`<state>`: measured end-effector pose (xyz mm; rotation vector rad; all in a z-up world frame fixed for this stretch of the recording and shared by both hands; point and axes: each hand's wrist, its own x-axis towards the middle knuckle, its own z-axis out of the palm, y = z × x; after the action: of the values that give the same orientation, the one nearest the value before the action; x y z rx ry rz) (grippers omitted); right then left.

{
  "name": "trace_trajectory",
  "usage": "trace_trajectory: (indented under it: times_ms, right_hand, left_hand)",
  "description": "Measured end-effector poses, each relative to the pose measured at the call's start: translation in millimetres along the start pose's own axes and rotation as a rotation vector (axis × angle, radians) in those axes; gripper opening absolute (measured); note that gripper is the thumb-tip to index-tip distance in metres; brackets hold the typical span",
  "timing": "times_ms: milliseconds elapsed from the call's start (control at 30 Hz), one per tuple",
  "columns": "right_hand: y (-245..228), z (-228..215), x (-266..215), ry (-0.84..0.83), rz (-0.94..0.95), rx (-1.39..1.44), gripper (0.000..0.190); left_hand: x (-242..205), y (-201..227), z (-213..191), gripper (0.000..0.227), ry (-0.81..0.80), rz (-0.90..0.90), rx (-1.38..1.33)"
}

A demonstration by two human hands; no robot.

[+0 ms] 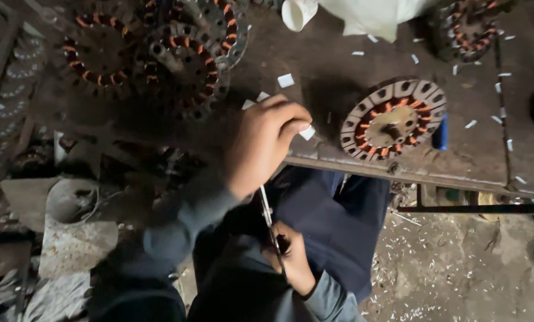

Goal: The person cuts small white rectangular pieces using shears and places them into slots on a circular copper-wound stator. They then use a screwdriver to press and adjust the pieces within the stator slots.

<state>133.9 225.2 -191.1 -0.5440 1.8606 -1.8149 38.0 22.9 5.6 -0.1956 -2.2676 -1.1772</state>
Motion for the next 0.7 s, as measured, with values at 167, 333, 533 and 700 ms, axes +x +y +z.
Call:
trace_trajectory:
  times_ms: [167,333,533,700]
  right_hand:
    - [-4,-3,0,0.001,0.028,0.011,0.02]
    - [-7,-4,1,-0.005,0.006,0.02,0.019]
    - [-7,-7,2,-0.027,0.054,0.067,0.017]
    - [-5,-9,4,-0.05,-0.055,0.08,0.017]
  left_hand:
    - [32,-21,26,0.007,-0.193,0.051,0.084]
    - [40,-32,27,0.008,-0.25,0.043,0.124]
    - [50,-39,-7,0.006,-0.147,0.149,0.163]
    - [43,-37,-32,0.012,-0.166,0.093,0.335]
